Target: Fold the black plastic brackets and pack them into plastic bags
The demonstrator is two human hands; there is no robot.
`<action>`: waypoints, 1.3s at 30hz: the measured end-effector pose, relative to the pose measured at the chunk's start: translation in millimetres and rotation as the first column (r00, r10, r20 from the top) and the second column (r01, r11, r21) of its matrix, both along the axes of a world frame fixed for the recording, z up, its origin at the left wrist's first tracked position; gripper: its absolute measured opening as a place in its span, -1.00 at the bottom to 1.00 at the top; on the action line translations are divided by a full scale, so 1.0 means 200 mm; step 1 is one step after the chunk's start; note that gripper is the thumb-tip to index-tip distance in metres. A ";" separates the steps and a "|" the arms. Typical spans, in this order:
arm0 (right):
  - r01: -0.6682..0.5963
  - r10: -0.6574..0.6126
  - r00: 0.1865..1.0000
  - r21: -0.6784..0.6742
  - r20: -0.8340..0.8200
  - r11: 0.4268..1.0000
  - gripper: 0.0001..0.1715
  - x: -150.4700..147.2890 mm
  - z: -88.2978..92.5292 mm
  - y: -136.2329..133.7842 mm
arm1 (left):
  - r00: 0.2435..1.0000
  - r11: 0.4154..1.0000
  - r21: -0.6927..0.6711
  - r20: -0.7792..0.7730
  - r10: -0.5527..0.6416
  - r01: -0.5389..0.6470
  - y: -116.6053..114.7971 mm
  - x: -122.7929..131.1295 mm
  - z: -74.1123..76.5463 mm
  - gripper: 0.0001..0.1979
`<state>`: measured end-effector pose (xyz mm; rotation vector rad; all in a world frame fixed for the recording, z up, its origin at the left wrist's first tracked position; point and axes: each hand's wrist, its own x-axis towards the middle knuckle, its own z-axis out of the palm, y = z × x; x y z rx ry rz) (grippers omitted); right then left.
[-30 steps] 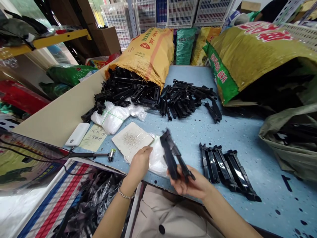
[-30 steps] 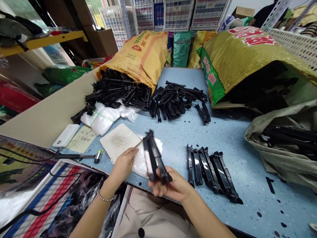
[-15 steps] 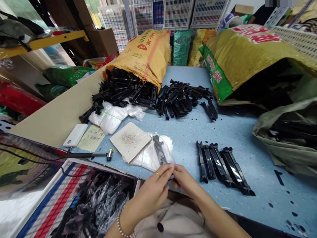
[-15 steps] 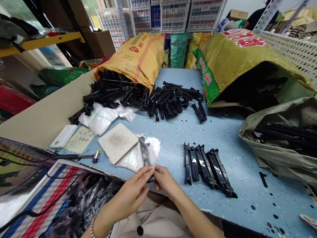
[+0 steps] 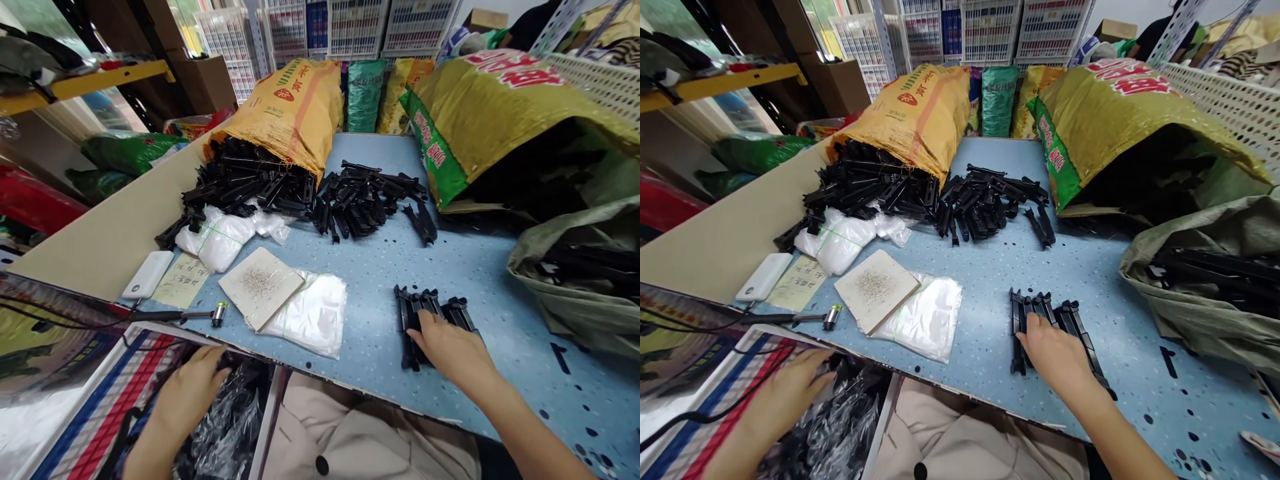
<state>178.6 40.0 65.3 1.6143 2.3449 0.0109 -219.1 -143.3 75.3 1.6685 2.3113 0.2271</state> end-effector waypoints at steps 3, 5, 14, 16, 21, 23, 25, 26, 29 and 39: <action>-0.065 0.068 0.998 0.123 -0.015 0.990 -0.61 -0.03 -0.09 -0.05 | 0.966 0.986 0.144 0.230 -0.121 0.089 0.25 0.31 -0.09 -0.78; -0.073 0.080 0.995 0.139 -0.051 0.988 -0.53 -0.03 -0.13 -0.07 | 0.961 0.969 0.241 0.251 -0.119 0.057 0.40 0.54 -0.14 -0.83; 0.064 -0.361 0.651 -0.426 -0.667 0.902 -0.37 0.05 -0.15 -0.04 | 0.856 0.962 0.233 0.517 0.004 -0.145 0.63 0.61 -0.28 -0.86; -0.037 -0.549 0.376 -0.604 -0.747 0.796 -0.38 -0.03 -0.13 -0.05 | 0.804 0.955 0.212 0.593 0.043 -0.208 0.64 0.55 -0.29 -0.85; -0.391 -0.793 -0.078 -0.713 -0.604 0.582 -0.54 -0.32 -0.06 -0.04 | 0.705 0.931 0.177 0.700 0.108 -0.318 0.67 0.54 -0.30 -0.72; -0.465 -0.827 -0.157 -0.699 -0.540 0.544 -0.58 -0.43 -0.04 -0.02 | 0.677 0.925 0.168 0.726 0.117 -0.340 0.68 0.56 -0.30 -0.69; -0.520 -0.848 -0.199 -0.680 -0.492 0.516 -0.58 -0.53 -0.06 0.01 | 0.642 0.925 0.155 0.758 0.114 -0.347 0.68 0.57 -0.29 -0.69; -0.534 -0.856 -0.211 -0.678 -0.472 0.505 -0.59 -0.57 -0.07 0.02 | 0.620 0.928 0.147 0.777 0.107 -0.344 0.68 0.57 -0.29 -0.69; -0.520 -0.868 -0.249 -0.697 -0.430 0.495 -0.62 -0.63 -0.13 0.05 | 0.546 0.937 0.121 0.834 0.083 -0.327 0.66 0.53 -0.27 -0.72; -0.547 -0.877 -0.283 -0.685 -0.389 0.481 -0.66 -0.63 -0.11 0.03 | 0.481 0.917 0.120 0.873 0.086 -0.381 0.64 0.56 -0.27 -0.68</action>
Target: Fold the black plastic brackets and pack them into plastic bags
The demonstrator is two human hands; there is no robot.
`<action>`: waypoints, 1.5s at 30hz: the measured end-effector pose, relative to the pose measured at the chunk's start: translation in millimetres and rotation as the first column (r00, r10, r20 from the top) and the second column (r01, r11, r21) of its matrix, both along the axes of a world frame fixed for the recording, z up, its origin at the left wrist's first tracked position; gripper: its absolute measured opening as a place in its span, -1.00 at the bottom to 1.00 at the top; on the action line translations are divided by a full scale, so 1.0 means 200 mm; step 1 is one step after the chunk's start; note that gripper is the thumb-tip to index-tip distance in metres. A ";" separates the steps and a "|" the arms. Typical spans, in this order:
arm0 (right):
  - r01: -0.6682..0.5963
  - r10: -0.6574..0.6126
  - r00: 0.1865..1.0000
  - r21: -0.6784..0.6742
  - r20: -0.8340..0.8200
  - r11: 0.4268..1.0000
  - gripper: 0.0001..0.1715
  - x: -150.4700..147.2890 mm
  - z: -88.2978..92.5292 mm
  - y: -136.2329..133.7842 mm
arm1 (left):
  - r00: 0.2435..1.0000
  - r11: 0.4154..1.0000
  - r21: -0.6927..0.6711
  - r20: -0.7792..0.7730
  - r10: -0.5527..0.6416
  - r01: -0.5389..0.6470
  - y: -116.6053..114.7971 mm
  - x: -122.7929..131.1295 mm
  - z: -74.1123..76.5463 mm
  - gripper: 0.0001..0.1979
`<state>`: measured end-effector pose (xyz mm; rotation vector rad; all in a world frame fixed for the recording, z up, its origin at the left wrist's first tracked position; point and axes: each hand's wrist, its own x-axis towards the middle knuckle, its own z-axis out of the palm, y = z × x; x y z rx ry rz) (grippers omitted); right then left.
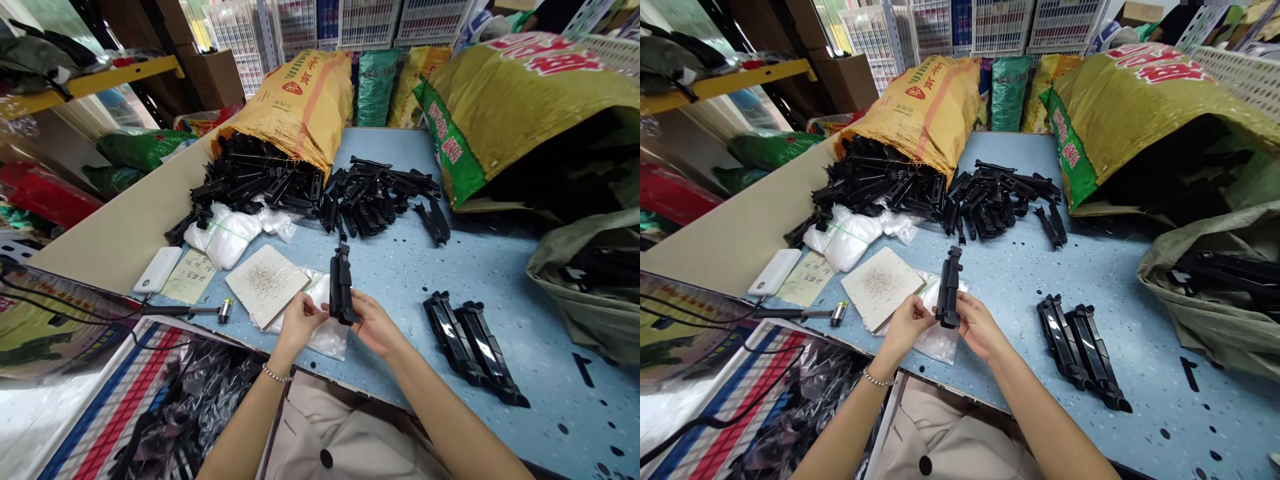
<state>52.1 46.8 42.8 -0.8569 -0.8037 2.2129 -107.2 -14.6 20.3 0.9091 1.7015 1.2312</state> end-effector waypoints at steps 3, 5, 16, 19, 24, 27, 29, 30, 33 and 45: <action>0.022 -0.021 0.998 -0.024 0.058 0.999 -0.68 -0.03 -0.06 0.01 | 1.000 1.000 0.030 0.024 -0.007 0.007 -0.02 -0.03 0.04 -0.71; 0.036 -0.032 0.996 -0.044 0.087 0.998 -0.67 -0.02 -0.08 0.01 | 1.000 0.999 0.049 0.025 -0.003 0.002 -0.04 -0.07 0.08 -0.73; 0.055 -0.074 0.983 0.117 0.169 0.992 -0.60 -0.05 -0.06 -0.07 | 0.904 0.990 0.071 -0.421 -0.080 0.120 -0.10 -0.06 0.09 -0.83; 0.097 -0.152 0.962 0.235 0.228 0.967 -0.57 0.00 -0.05 -0.12 | 0.725 0.983 0.002 -0.675 -0.136 0.186 -0.10 -0.11 0.11 -0.72; -0.216 0.221 0.974 -0.097 0.040 0.972 -0.74 0.13 -0.04 -0.27 | 0.662 0.952 0.022 -0.723 -0.197 0.307 -0.06 -0.18 0.08 -0.45; -0.330 0.257 0.941 -0.423 -0.222 0.844 -0.76 0.14 -0.11 -0.29 | 0.678 0.942 0.044 -0.706 -0.206 0.332 -0.08 -0.18 0.07 -0.39; -0.366 0.173 0.912 -0.543 -0.373 0.756 -0.71 0.13 -0.15 -0.27 | 0.659 0.930 0.056 -0.720 -0.215 0.364 -0.13 -0.15 0.08 -0.40; -0.375 0.125 0.896 -0.573 -0.426 0.729 -0.70 0.13 -0.16 -0.25 | 0.647 0.917 0.069 -0.730 -0.222 0.392 -0.16 -0.12 0.10 -0.40; -0.338 0.007 0.878 -0.610 -0.478 0.717 -0.74 0.13 -0.18 -0.22 | 0.618 0.861 0.104 -0.738 -0.269 0.499 -0.26 -0.01 0.16 -0.40; -0.129 0.035 0.949 -0.285 -0.313 0.950 -0.75 0.18 -0.04 -0.37 | 0.581 0.831 0.353 -0.813 0.045 0.429 -0.35 0.08 0.04 -0.30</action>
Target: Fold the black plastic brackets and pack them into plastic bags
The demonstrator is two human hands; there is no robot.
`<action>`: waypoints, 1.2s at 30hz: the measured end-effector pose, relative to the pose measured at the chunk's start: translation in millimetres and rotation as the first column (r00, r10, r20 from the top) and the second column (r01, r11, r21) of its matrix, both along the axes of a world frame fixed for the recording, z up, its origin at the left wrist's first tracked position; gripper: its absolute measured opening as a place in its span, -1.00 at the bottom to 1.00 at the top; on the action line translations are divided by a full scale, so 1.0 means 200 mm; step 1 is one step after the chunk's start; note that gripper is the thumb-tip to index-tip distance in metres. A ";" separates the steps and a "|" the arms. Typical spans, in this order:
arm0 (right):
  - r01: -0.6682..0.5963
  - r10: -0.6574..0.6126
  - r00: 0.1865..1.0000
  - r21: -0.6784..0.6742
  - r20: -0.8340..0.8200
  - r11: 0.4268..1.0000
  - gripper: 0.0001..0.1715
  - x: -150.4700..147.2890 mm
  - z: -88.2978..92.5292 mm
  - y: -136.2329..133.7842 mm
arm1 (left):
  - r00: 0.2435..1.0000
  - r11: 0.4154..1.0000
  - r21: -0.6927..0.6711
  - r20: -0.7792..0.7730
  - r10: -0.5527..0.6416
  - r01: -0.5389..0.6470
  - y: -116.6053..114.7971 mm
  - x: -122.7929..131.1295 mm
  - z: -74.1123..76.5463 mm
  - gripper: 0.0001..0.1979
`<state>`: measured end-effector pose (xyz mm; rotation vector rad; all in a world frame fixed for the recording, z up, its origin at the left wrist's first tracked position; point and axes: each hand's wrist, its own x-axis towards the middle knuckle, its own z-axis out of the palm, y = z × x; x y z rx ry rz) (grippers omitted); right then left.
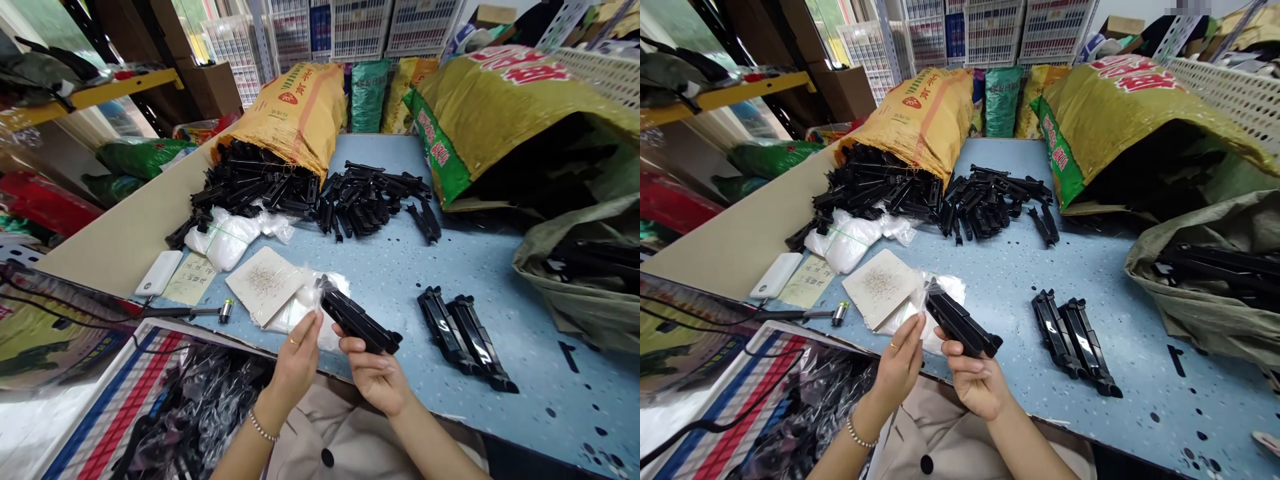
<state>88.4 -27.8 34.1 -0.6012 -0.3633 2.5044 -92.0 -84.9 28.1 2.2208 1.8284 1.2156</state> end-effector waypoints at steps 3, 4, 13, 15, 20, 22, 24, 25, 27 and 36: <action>-0.021 -0.028 0.971 0.200 0.238 0.980 -0.80 -0.03 -0.04 0.05 | 0.984 0.984 0.015 -0.013 -0.178 0.178 -0.03 0.10 0.02 -0.29; -0.033 -0.064 0.940 0.277 0.334 0.960 -0.80 -0.04 -0.05 0.06 | 0.967 0.967 -0.019 -0.014 -0.254 0.254 -0.04 0.13 0.04 -0.28; -0.555 0.013 0.797 0.723 0.604 0.412 -0.58 0.10 0.19 0.00 | 0.965 0.845 -0.469 0.080 -0.248 0.256 -0.27 -0.10 0.39 -0.52; -0.660 -0.130 0.687 0.689 0.715 0.298 -0.60 0.22 0.22 0.08 | 0.980 0.780 -0.598 0.052 -0.193 0.186 -0.39 -0.31 0.46 -0.52; -0.953 -0.827 0.052 0.276 0.560 0.127 -0.34 0.58 0.13 0.42 | 0.968 0.548 -0.798 -0.203 0.151 -0.252 -0.49 -0.71 0.35 -0.65; -0.996 -0.895 0.045 0.085 0.443 -0.008 -0.27 0.64 0.08 0.54 | 0.935 0.482 -0.803 -0.274 0.225 -0.351 -0.41 -0.69 0.26 -0.67; -0.985 -0.896 0.149 -0.016 0.418 -0.171 -0.33 0.63 0.06 0.61 | 0.964 0.550 -0.793 -0.182 0.196 -0.261 -0.27 -0.55 0.20 -0.70; -0.969 -0.879 0.207 -0.035 0.430 -0.245 -0.36 0.61 0.06 0.63 | 0.985 0.621 -0.767 -0.082 0.154 -0.161 -0.19 -0.44 0.18 -0.74; -0.932 -0.830 0.305 -0.031 0.468 -0.360 -0.40 0.54 0.07 0.64 | 0.993 0.735 -0.678 0.085 0.080 -0.001 -0.02 -0.20 0.14 -0.80; -0.936 -0.552 0.339 0.334 0.762 -0.113 -0.72 0.57 0.10 0.58 | 0.896 0.828 -0.550 0.308 0.318 -0.105 0.38 0.03 -0.03 -0.85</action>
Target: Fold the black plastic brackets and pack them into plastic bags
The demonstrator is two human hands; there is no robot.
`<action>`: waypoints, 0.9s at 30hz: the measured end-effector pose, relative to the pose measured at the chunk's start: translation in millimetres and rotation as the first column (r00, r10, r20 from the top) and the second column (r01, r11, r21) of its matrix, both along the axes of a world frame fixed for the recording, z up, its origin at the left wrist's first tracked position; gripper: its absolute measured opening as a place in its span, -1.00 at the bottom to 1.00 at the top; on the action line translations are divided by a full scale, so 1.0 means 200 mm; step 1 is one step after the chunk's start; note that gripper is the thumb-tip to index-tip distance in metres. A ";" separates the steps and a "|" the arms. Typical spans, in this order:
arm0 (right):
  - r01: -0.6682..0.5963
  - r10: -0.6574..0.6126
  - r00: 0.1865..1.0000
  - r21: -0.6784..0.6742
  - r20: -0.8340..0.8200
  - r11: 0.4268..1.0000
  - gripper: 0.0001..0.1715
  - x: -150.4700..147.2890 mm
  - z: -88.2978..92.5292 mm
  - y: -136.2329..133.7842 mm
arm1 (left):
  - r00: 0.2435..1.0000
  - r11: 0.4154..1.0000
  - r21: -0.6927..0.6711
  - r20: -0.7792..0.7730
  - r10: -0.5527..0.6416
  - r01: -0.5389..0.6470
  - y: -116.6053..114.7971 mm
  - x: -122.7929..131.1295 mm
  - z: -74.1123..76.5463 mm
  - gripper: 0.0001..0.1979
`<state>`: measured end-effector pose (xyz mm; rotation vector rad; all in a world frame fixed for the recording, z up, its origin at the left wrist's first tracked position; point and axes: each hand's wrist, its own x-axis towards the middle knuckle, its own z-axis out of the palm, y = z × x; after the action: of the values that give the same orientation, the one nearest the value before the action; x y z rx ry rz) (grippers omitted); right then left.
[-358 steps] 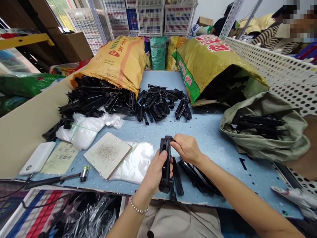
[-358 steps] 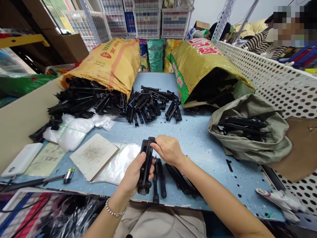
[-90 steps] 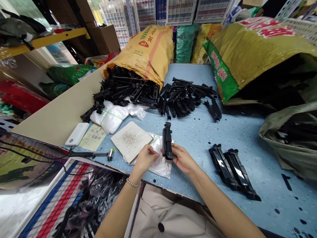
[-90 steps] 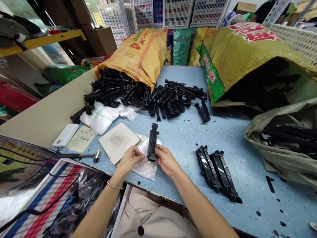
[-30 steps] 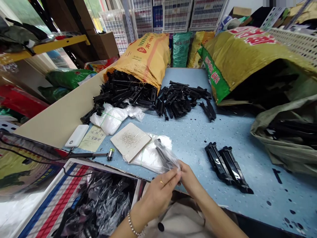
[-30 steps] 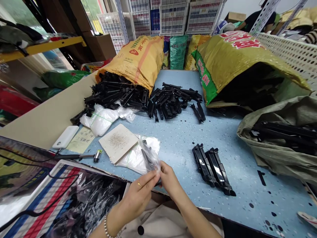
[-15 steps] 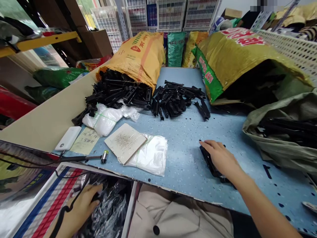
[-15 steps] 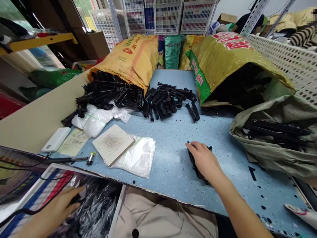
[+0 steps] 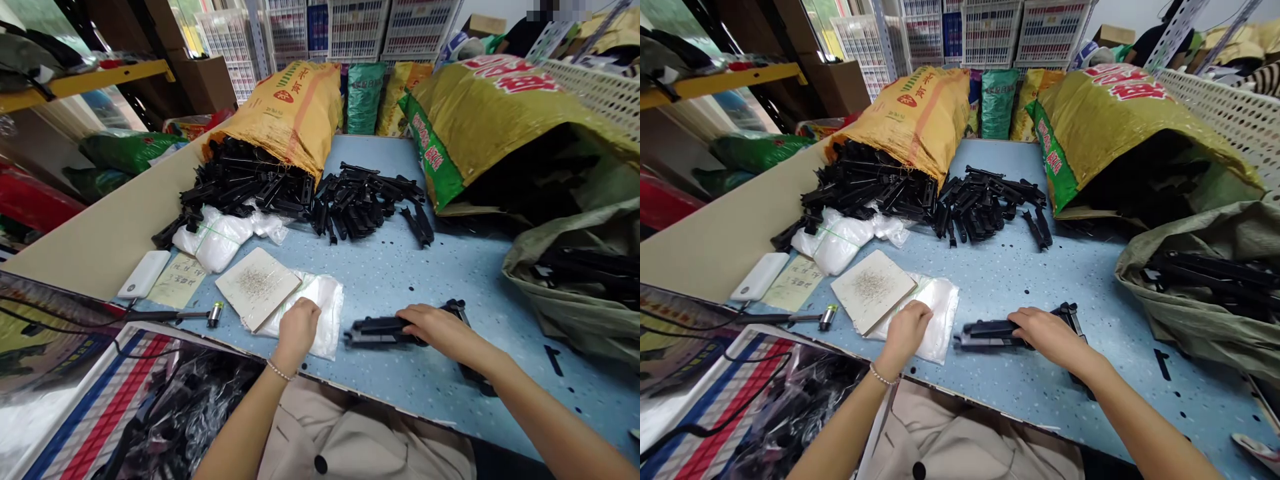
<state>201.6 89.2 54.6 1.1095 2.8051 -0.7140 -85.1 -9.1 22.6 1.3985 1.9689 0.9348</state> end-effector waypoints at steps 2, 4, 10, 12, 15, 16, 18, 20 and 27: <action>0.159 -0.189 0.976 -0.228 -0.113 0.960 -0.67 0.00 -0.02 -0.03 | 0.996 1.000 -0.012 0.092 0.022 -0.021 0.01 -0.08 -0.01 -0.83; 0.243 -0.399 0.884 -0.490 -0.243 0.837 -0.60 -0.06 -0.04 -0.08 | 0.981 0.999 -0.028 0.186 0.047 -0.042 0.02 -0.14 -0.01 -0.79; -0.054 -0.805 0.485 -0.930 -0.343 0.363 -0.57 -0.44 -0.04 -0.21 | 0.951 0.993 -0.055 0.289 0.112 -0.100 0.05 -0.14 -0.02 -0.75; -0.160 -0.835 0.432 -0.940 -0.340 0.300 -0.59 -0.54 -0.04 -0.21 | 0.951 0.990 -0.051 0.277 0.139 -0.129 0.05 -0.12 -0.03 -0.69; -0.235 -0.870 0.380 -0.942 -0.315 0.238 -0.64 -0.65 -0.05 -0.20 | 0.952 0.989 -0.058 0.270 0.145 -0.134 0.04 -0.11 -0.02 -0.65; -0.250 -0.880 0.364 -0.942 -0.306 0.224 -0.66 -0.67 -0.05 -0.19 | 0.952 0.990 -0.061 0.270 0.141 -0.130 0.04 -0.10 -0.02 -0.65; -0.276 -0.892 0.342 -0.939 -0.297 0.206 -0.71 -0.71 -0.06 -0.18 | 0.954 0.990 -0.066 0.267 0.135 -0.121 0.04 -0.10 -0.01 -0.66; -0.294 -0.897 0.334 -0.936 -0.291 0.195 -0.73 -0.75 -0.06 -0.18 | 0.956 0.990 -0.070 0.261 0.133 -0.119 0.04 -0.10 0.00 -0.68; -0.267 -0.890 0.352 -0.942 -0.290 0.201 -0.69 -0.79 -0.09 -0.17 | 0.934 0.991 -0.080 0.332 0.130 -0.110 0.03 -0.10 0.00 -0.67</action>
<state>43.1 54.3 36.7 1.2641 1.2435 -3.3033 -104.8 -2.2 22.2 1.0146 1.8189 1.0813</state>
